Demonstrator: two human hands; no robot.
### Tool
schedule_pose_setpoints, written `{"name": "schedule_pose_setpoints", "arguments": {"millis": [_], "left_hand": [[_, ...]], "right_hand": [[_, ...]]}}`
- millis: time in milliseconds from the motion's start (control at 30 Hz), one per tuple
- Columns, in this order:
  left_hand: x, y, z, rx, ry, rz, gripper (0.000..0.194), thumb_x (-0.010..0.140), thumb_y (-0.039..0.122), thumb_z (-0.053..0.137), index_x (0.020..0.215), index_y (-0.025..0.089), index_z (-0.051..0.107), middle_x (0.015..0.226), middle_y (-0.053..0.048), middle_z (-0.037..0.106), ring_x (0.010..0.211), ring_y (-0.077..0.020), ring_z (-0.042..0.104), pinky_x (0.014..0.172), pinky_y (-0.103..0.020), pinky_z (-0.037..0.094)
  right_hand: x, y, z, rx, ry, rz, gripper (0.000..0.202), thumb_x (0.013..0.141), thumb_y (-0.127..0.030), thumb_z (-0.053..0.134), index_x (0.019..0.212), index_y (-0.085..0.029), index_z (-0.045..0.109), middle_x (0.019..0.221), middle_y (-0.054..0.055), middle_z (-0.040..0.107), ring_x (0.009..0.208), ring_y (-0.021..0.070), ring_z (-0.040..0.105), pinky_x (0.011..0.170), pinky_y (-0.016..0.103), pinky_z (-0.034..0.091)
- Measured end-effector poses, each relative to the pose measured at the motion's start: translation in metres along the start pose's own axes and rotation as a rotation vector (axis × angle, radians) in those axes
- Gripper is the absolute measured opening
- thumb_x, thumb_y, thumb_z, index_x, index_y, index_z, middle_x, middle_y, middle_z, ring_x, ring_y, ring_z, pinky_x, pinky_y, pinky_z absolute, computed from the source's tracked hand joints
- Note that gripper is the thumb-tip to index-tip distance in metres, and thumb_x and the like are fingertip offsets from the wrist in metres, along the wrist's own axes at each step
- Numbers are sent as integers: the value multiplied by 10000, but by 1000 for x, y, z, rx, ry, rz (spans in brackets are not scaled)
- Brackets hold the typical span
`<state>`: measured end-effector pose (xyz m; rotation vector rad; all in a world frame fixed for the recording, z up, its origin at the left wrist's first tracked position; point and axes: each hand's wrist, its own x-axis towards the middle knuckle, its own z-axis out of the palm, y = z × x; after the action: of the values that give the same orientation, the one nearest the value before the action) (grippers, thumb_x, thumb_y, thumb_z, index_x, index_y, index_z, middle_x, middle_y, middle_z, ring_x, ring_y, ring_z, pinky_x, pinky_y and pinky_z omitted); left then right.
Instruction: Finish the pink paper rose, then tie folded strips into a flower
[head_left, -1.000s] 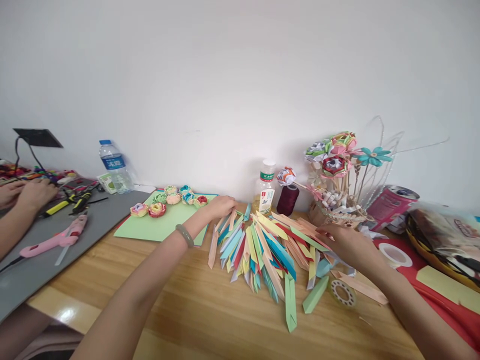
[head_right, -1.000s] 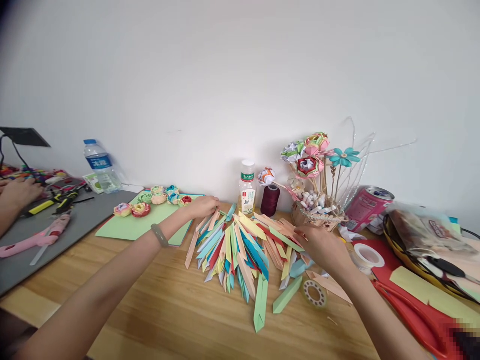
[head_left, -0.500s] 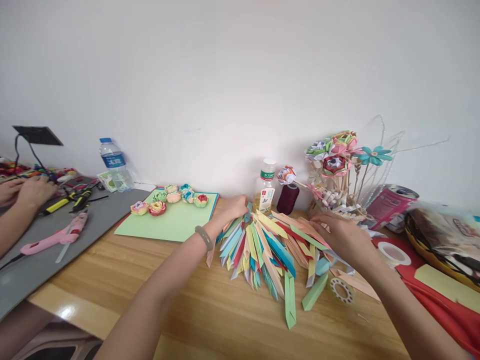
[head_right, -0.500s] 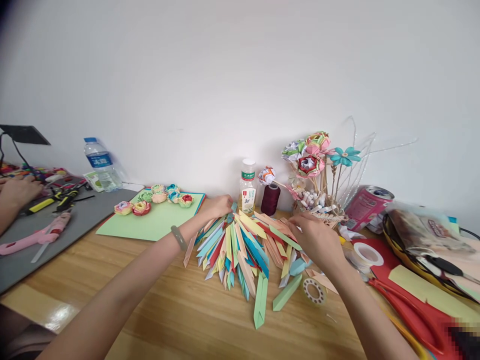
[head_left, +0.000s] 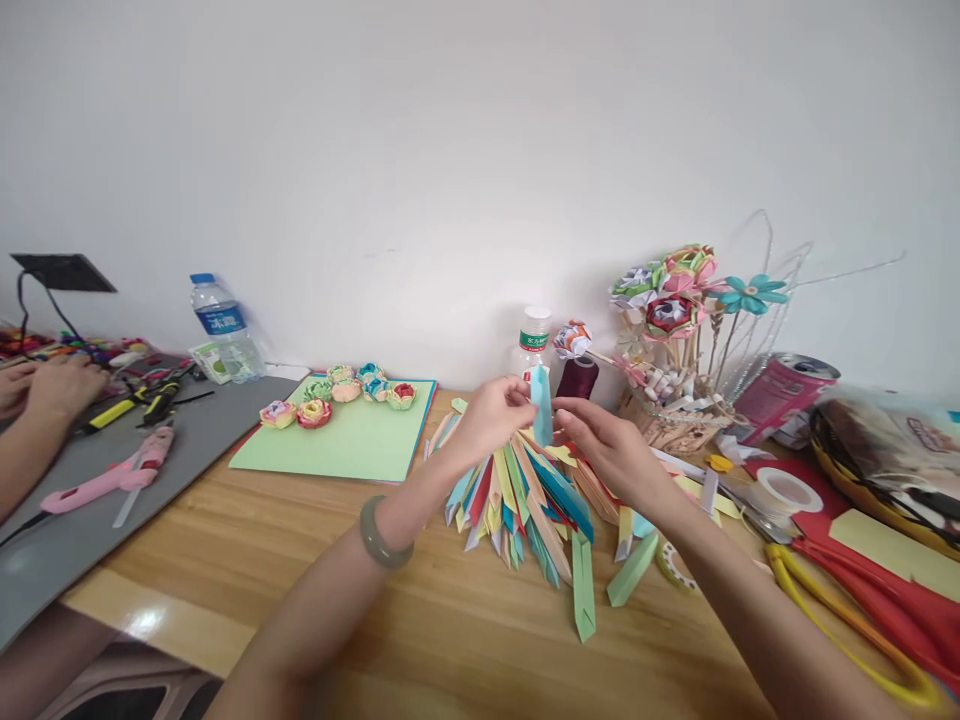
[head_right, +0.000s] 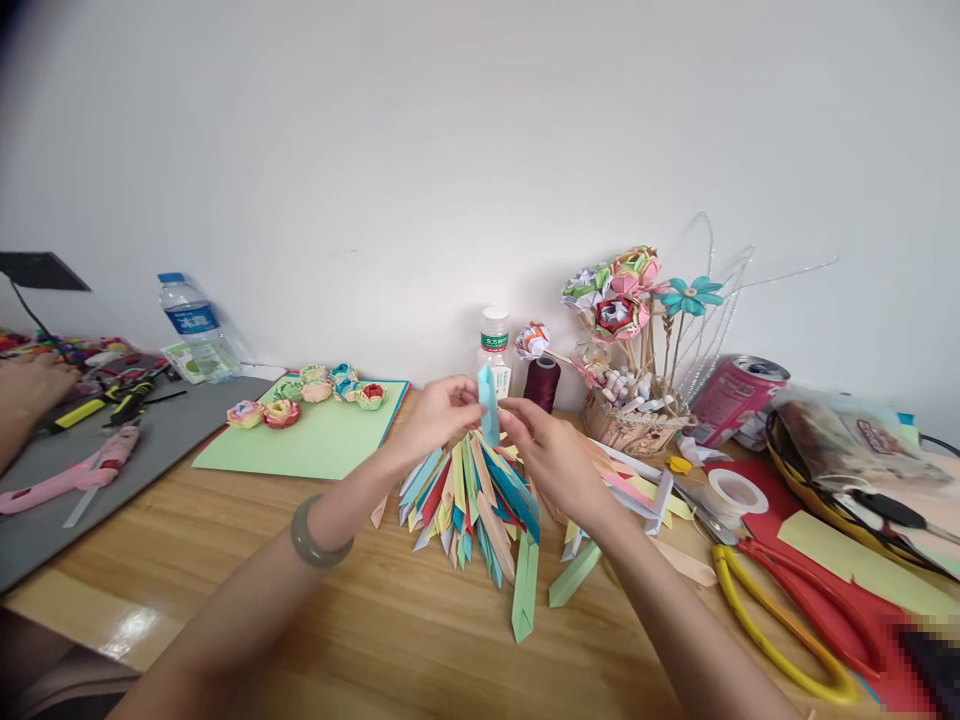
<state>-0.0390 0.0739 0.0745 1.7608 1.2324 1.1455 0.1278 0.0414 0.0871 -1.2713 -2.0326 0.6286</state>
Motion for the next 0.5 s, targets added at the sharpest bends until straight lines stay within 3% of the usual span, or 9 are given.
{"name": "schedule_pose_setpoints", "arguments": {"millis": [133,267,500], "left_hand": [[-8,-1,19,-202,-47,-76,74,657,171,556,715,141,522,656,7,533,603,-86,517,570,-203,416],[-7,-7,20,-310,-171,-66,156,705,282,558,762,139,531,679,-2,537,593,-95,509,559,-225,422],[-7,-14,26,-162,42,46,152,747,293,522,777,148,553,719,-14,579,655,-114,526,622,-231,417]], "right_hand": [[3,7,14,-40,22,38,280,850,-373,352,707,-192,512,572,-27,497,539,129,470,509,235,345],[1,14,19,114,-1,50,263,840,-376,367,657,-195,423,599,-40,433,560,113,422,519,228,336],[2,8,31,623,-94,225,317,785,-500,436,741,-187,464,646,-31,446,565,102,435,508,217,377]]}}
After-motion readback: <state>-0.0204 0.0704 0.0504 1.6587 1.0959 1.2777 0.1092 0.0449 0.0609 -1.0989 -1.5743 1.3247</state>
